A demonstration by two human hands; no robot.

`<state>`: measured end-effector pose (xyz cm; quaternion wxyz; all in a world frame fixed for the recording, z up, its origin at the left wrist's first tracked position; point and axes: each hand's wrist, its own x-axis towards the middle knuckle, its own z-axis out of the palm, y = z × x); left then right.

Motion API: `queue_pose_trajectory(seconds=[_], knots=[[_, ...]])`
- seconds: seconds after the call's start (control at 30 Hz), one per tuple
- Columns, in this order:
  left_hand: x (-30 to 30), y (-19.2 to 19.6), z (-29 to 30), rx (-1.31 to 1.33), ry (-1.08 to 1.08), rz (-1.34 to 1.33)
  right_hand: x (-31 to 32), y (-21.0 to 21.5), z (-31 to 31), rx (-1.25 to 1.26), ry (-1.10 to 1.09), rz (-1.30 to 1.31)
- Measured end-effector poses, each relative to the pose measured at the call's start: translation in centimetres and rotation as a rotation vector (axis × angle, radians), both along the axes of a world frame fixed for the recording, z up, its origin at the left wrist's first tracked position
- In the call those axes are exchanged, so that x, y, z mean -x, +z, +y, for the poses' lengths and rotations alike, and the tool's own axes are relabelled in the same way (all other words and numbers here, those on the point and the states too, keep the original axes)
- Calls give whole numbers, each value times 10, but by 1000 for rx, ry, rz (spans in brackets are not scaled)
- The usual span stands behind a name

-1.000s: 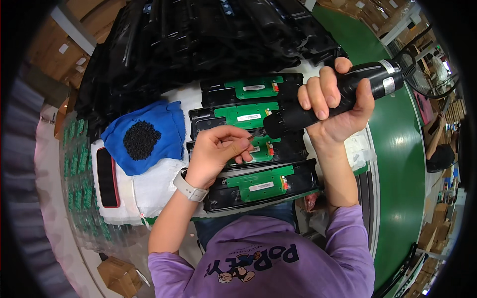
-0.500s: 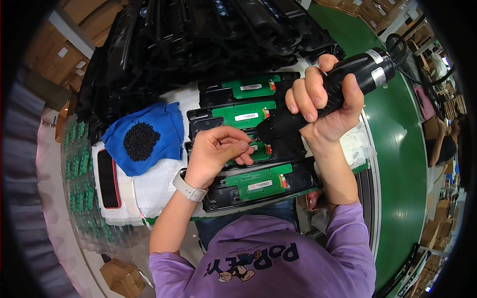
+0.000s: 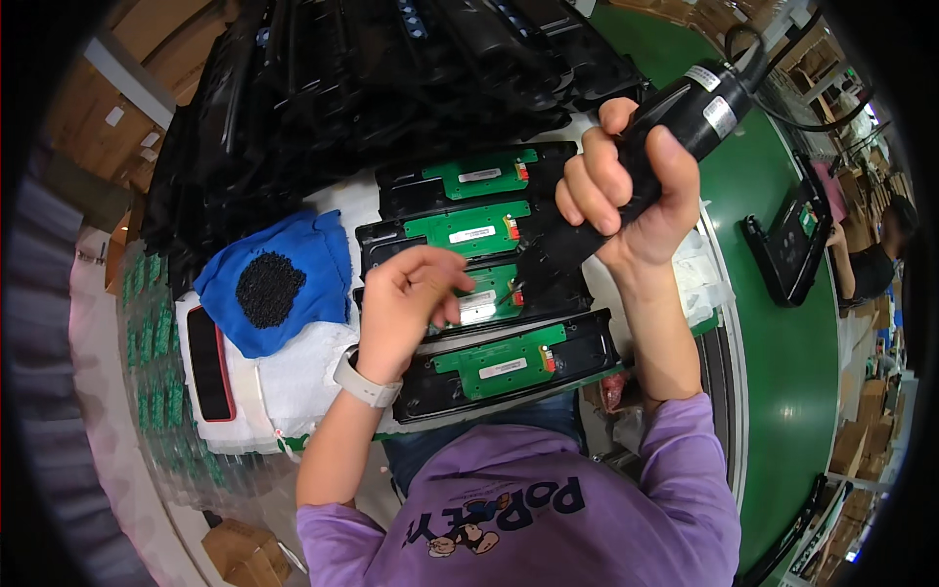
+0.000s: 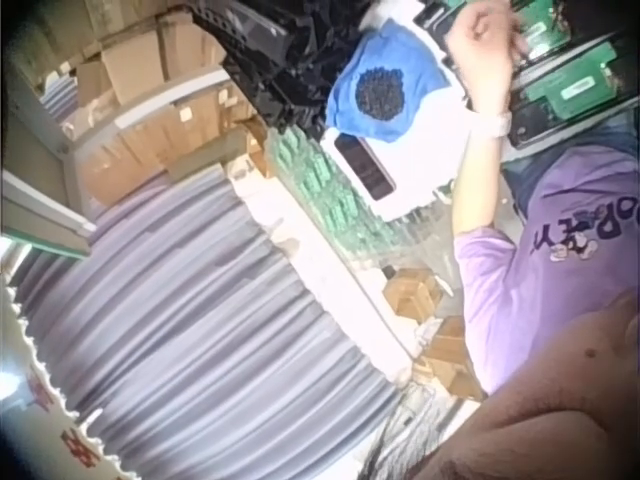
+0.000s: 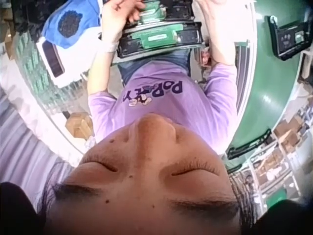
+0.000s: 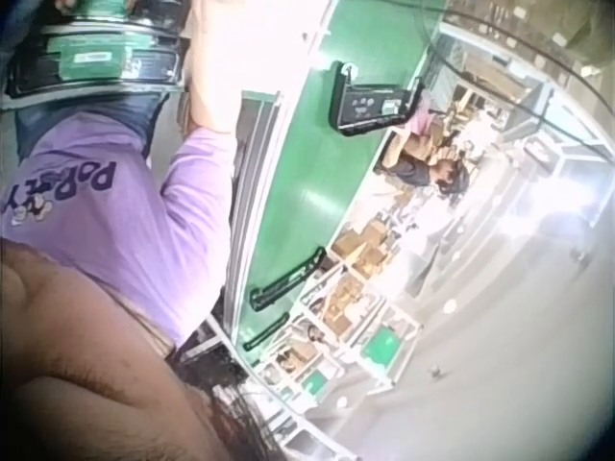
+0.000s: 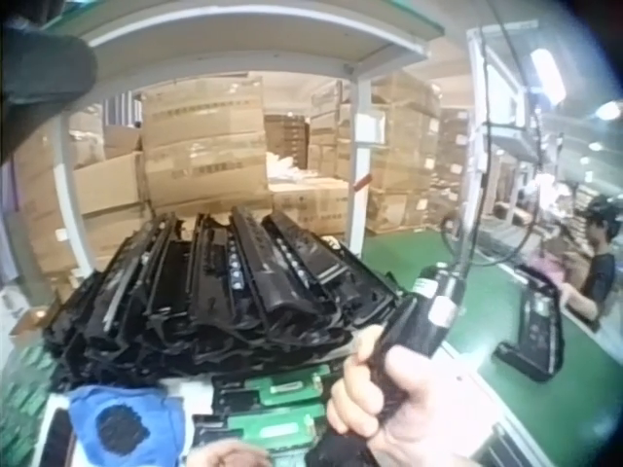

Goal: Assembling circuit boards and screws onto toner cartridges at a factory workbench.

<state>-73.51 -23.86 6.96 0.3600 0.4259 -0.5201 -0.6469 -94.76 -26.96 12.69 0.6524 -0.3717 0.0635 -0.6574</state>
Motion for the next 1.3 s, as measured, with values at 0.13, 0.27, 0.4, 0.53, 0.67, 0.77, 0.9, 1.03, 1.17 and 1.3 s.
queue_pose_trajectory(seconds=[0.13, 0.27, 0.4, 0.53, 0.67, 0.77, 0.9, 1.03, 1.17, 1.3], knots=[[-11, -10, -10, -180, 18, 541, 9, -4, 2, 170, -183, 491], [-3, -5, -3, -212, 29, 545, -1, -4, 7, 63, -264, 610], [2, -1, -1, -130, -63, 413, 1, -8, 4, 68, -195, 427], [2, 4, -1, -166, -123, 253, 0, -7, 3, 59, -217, 414], [-3, -6, -7, -193, -96, 203, -3, -6, 3, 46, -226, 653], [-3, -9, -8, -215, -30, 347, -7, -6, 2, 40, -202, 711], [2, -8, -7, -224, 16, 435, -7, -8, 4, 54, -199, 734], [1, -10, -3, -187, 34, 353, -13, -8, 10, 70, -228, 755], [-1, -2, -4, -171, -6, 93, -14, -9, 14, 117, -263, 691], [0, -6, -4, -159, 15, 302, -10, -4, 13, 176, -170, 458]])
